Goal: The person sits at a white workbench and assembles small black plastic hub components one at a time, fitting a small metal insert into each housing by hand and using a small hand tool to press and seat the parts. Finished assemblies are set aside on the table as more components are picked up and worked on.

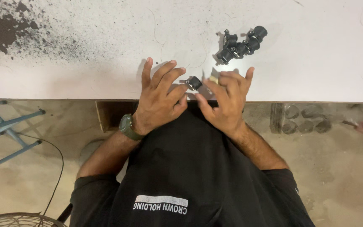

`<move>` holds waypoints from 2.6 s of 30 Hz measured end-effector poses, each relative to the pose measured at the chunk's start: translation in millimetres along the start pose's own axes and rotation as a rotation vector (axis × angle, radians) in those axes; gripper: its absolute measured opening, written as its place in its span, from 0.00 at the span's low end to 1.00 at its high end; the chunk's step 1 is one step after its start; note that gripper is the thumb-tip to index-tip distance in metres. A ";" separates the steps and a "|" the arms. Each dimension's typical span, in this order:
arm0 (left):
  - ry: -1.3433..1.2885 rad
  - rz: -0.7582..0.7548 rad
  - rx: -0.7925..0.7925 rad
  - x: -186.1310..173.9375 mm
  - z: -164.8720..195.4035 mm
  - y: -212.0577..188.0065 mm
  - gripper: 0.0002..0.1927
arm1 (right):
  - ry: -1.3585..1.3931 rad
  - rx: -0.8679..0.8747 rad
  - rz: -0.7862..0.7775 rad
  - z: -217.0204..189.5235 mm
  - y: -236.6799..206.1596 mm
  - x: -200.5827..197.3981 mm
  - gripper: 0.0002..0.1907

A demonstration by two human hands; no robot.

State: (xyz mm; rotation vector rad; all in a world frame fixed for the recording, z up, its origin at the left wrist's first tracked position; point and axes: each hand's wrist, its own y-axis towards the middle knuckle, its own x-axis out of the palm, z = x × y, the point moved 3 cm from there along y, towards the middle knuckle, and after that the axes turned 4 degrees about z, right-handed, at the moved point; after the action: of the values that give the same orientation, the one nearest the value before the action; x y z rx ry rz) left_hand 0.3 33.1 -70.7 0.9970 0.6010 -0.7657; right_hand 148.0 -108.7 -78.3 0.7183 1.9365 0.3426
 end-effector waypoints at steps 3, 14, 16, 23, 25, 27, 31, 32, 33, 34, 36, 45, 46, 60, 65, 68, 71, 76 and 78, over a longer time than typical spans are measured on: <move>-0.024 0.048 -0.006 2.5 -0.3 0.0 0.09 | 0.106 -0.088 0.053 -2.2 -9.0 -3.9 0.15; 0.008 0.153 0.001 7.0 2.1 -8.0 0.07 | 0.170 -0.047 -0.018 -7.2 -3.3 14.8 0.17; 0.037 0.164 0.031 8.7 0.4 -7.7 0.07 | 0.171 -0.047 -0.016 -8.2 -2.1 15.5 0.17; 0.072 0.129 0.116 9.6 3.7 -7.7 0.05 | 0.203 -0.053 -0.003 -10.0 -0.8 17.8 0.16; 0.055 0.176 0.086 8.4 4.8 -7.0 0.05 | 0.197 -0.049 0.007 -9.8 -1.4 18.0 0.16; 0.003 0.134 -0.003 9.4 2.5 -5.5 0.04 | 0.200 -0.042 0.006 -9.3 -3.0 18.0 0.16; -0.063 0.028 -0.137 10.6 -4.3 -3.0 0.04 | 0.191 -0.038 0.008 -6.4 -6.3 19.8 0.16; -0.073 0.026 -0.143 10.0 -4.7 -2.4 0.04 | 0.184 -0.041 0.010 -5.9 -7.0 20.9 0.16; -0.083 0.024 -0.149 9.6 -5.0 -1.8 0.04 | 0.174 -0.084 0.033 -6.3 -7.3 21.1 0.17; -0.095 0.022 -0.154 9.3 -5.0 -1.3 0.04 | 0.164 -0.127 0.056 -6.8 -8.0 20.9 0.17; -0.091 0.022 -0.147 8.9 -4.6 -0.5 0.04 | 0.169 -0.190 0.058 -7.4 -8.9 21.3 0.18; -0.179 -0.021 -0.147 7.3 -6.6 1.6 0.04 | 0.105 -0.172 0.033 -11.7 -2.6 23.5 0.17; -0.185 -0.024 -0.151 6.7 -6.4 2.2 0.04 | 0.106 -0.173 0.031 -12.3 -0.9 22.7 0.16; -0.224 -0.012 -0.154 2.0 -6.6 5.7 0.05 | 0.127 -0.176 0.023 -11.4 5.1 22.7 0.15; -0.225 0.013 -0.214 -2.9 -10.2 11.2 0.10 | 0.128 -0.172 0.046 -8.2 5.3 2.0 0.13; -0.231 -0.039 -0.247 -7.3 -14.8 14.6 0.17 | -0.060 -0.056 -0.012 -4.1 9.7 0.2 0.13; -0.188 -0.070 -0.190 -12.1 -18.4 22.5 0.11 | -0.099 -0.044 -0.074 -4.0 16.0 5.1 0.24; -0.270 -0.074 -0.135 -19.0 -17.5 34.2 0.07 | -0.085 -0.082 -0.108 -5.9 22.4 8.0 0.20; -0.266 -0.070 -0.098 -19.7 -12.8 34.2 0.08 | -0.063 -0.085 -0.134 -7.1 21.4 8.0 0.20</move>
State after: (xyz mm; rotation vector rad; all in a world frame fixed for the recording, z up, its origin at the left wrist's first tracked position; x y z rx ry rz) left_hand 14.5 61.5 -43.9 0.7720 0.4399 -0.9058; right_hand 146.3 -86.6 -69.5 0.5345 1.8873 0.3136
